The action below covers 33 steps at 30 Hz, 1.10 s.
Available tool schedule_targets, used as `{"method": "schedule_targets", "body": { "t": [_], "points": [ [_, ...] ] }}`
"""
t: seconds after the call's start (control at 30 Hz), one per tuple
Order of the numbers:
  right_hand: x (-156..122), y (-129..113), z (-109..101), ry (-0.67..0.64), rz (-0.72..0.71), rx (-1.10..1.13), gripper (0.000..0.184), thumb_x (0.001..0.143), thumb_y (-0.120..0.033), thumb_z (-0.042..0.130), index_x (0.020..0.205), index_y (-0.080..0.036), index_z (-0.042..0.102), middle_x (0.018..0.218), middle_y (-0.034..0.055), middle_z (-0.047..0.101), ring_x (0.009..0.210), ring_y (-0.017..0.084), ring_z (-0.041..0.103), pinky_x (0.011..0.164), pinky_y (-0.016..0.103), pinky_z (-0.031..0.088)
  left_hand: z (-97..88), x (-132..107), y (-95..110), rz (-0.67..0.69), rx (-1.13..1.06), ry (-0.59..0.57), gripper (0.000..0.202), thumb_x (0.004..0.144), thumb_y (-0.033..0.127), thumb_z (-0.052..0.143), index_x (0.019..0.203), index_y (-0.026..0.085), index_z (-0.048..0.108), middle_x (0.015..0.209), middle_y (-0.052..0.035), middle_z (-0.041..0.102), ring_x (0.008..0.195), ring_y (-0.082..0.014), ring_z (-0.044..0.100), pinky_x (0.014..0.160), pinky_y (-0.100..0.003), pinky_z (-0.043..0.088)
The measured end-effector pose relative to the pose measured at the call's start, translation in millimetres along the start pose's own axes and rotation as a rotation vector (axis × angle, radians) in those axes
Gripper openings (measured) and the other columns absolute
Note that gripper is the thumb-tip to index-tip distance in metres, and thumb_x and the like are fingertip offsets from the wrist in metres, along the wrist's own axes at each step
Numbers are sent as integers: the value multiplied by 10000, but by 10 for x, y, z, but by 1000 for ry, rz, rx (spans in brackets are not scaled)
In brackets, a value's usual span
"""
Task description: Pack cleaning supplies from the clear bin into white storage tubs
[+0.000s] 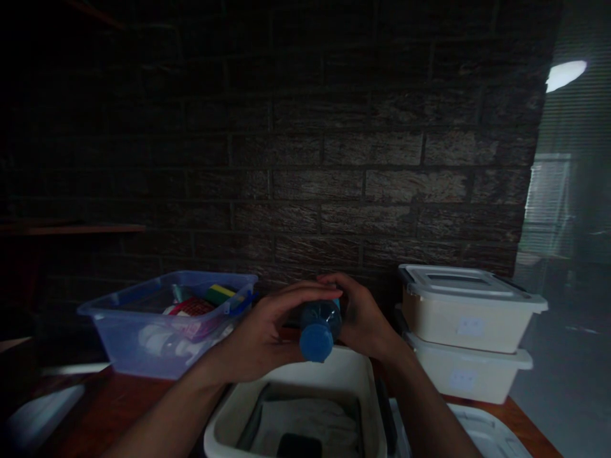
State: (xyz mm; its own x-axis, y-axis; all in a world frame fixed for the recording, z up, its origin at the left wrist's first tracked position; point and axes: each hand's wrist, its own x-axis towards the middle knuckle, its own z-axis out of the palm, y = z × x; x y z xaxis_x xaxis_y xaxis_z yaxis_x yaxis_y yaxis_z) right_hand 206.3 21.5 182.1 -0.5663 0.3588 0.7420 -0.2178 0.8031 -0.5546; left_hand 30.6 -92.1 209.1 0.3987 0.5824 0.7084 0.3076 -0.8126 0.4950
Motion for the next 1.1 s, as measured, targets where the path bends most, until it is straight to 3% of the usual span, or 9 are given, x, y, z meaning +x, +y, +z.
{"method": "schedule_targets", "body": {
  "t": [0.17,0.3,0.47,0.63,0.87,0.97,1.1],
  "points": [
    [-21,36,79,-40,121,89,453,797,-240,834,1211,-198,654,1137,52,714,1064,224,668,891,327,540,-27,-34,-179,-38,-153,134,619,866,272,789,1443,293,566,1453,-85,606,1357,-286,552,1175,-432,396],
    [-22,61,145,-73,174,130,415,847,-320,814,1211,-195,658,1162,57,712,1064,218,653,934,356,526,-39,-40,-272,-97,-249,220,567,917,271,733,1449,253,539,1424,-101,620,1340,-297,561,1149,-438,410],
    [-35,17,224,-118,200,220,370,898,-357,765,1214,-195,662,1183,60,710,1077,212,641,949,357,519,-27,18,-260,-156,-256,263,420,917,292,731,1309,190,619,1267,-88,687,1228,-267,611,1089,-384,450],
    [-65,-152,279,-105,284,250,339,935,-438,710,1163,-188,688,968,30,710,775,122,615,657,222,505,-56,48,-222,-226,-381,279,378,949,371,686,1263,166,636,1152,-79,722,1055,-220,668,921,-299,511],
    [-73,-322,282,-37,428,362,507,1004,-591,522,994,-117,702,704,54,670,552,105,578,486,192,403,-39,69,-193,-394,-706,402,326,914,385,726,1127,139,702,1078,-89,752,1002,-219,697,876,-289,525],
    [-49,-316,296,-85,432,531,557,1010,-598,486,992,-89,712,753,104,702,509,130,620,416,194,369,-41,95,-148,-496,-853,467,285,923,361,709,1060,111,724,1039,-109,767,928,-215,726,831,-280,549],
    [-26,-284,305,-166,440,706,540,1000,-573,507,1076,-79,710,971,198,760,538,183,704,386,205,418,-90,118,-116,-618,-1006,429,315,978,360,617,1085,81,718,1047,-146,765,849,-209,740,774,-293,580]
  ]
}}
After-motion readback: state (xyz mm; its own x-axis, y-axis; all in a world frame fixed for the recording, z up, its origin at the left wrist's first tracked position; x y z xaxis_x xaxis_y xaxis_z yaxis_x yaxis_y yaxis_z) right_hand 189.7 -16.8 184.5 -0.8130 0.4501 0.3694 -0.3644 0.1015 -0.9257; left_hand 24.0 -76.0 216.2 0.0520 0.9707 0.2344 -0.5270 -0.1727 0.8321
